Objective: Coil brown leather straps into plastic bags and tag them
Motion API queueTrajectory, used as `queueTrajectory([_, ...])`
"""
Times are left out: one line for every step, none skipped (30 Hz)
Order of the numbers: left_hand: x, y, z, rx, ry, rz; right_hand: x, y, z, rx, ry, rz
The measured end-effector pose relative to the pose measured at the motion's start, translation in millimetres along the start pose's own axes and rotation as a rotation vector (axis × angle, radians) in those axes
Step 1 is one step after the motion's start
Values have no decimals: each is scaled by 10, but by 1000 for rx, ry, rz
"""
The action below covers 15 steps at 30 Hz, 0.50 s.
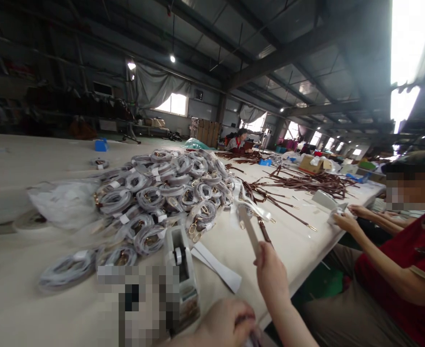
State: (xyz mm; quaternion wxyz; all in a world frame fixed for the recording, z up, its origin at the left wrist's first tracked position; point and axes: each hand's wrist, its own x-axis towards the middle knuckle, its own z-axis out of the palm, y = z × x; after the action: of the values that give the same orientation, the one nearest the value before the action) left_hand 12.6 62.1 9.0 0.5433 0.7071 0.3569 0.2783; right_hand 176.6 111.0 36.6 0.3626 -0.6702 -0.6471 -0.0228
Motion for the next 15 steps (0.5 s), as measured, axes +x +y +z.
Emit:
queueTrajectory([35,-11,-30,19,132,-2,-24,81,-129,34,25,47])
queueTrajectory([63,-22,-56,9,273,-9,-77,156,-247,67,31,83])
queueTrajectory([85,-35,-76,-20,381,-13,-157,218,-349,93,22,112])
queueTrajectory([102,-52,-88,-47,455,-13,-258,263,-435,125,3,137])
queueTrajectory([113,-73,-93,-60,490,-6,-373,290,-505,173,-31,159])
queueTrajectory([120,-100,-89,-66,500,-4,-495,299,-562,239,-75,178])
queueTrajectory([126,-132,-78,-68,496,-10,-618,294,-611,318,-127,195])
queueTrajectory([130,-167,-62,-70,482,-25,-736,280,-652,402,-184,209])
queueTrajectory([134,-203,-42,-72,467,-48,-847,261,-688,478,-254,213])
queueTrajectory([137,-238,-22,-75,456,-75,-948,242,-720,529,-334,206])
queueTrajectory([140,-269,-2,-76,446,-99,-1037,228,-747,543,-412,187])
queueTrajectory([142,-295,15,-75,437,-118,-1115,221,-769,527,-481,164])
queueTrajectory([143,-313,28,-69,429,-128,-1182,221,-786,482,-535,146])
queueTrajectory([141,-324,36,-60,421,-131,-1238,229,-798,414,-573,132])
queueTrajectory([138,-326,39,-50,412,-128,-1284,243,-806,334,-598,128])
